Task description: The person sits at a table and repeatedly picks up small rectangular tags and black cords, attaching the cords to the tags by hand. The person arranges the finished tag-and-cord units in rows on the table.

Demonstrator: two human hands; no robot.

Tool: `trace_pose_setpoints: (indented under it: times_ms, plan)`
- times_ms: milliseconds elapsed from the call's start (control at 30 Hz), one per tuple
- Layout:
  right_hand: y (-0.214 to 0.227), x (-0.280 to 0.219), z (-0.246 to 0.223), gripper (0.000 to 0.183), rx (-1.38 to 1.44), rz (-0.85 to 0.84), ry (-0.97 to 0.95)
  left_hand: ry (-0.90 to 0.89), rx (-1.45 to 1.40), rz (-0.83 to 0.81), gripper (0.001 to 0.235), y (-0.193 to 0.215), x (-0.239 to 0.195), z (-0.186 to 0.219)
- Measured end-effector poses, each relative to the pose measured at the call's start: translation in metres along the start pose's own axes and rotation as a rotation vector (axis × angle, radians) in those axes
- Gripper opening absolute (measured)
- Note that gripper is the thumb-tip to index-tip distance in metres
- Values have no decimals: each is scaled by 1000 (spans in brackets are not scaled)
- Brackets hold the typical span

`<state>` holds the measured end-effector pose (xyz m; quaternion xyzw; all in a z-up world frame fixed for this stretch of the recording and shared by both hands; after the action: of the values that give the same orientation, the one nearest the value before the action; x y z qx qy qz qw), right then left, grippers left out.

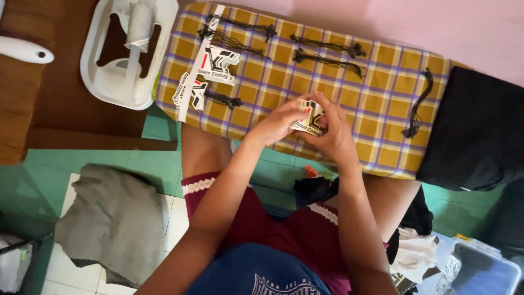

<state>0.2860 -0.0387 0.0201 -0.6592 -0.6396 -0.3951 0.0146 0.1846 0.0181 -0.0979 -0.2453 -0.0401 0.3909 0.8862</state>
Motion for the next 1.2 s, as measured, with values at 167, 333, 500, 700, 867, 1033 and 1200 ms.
trace_pose_setpoints:
  times_ms: [167, 333, 500, 700, 867, 1033, 1200]
  plan:
    - [6, -11, 44, 101, 553, 65, -224, -121, -150, 12, 62, -9, 0, 34]
    - [9, -15, 56, 72, 657, 140, -410, -122, -99, 50, 57, -10, -3, 34]
    - [8, -21, 60, 87, 673, 211, -424, -183, -35, 108, 53, -7, -6, 33]
    - [7, -20, 64, 57, 638, 236, -348, -159, -116, 60, 49, -5, -7, 27]
    - [31, -34, 81, 34, 592, 404, -404, -315, 356, 209, 40, 19, -17, 57]
    - [80, -34, 58, 22, 299, 335, -509, -281, 131, 210, 42, 20, -19, 72]
    - [102, -22, 83, 22, -66, 322, -482, -266, -7, 218, 45, 29, -10, 64]
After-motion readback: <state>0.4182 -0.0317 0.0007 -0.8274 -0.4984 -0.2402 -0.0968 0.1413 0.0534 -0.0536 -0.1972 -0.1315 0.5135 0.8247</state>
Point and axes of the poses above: each hand's wrist, its own x-axis towards the middle knuckle, its own y-axis out of the back of the hand, z = x × y, the point moved 8 cm from there along x, towards the middle knuckle, and after that the axes turned 12 degrees about x, right-handed, at the moved point
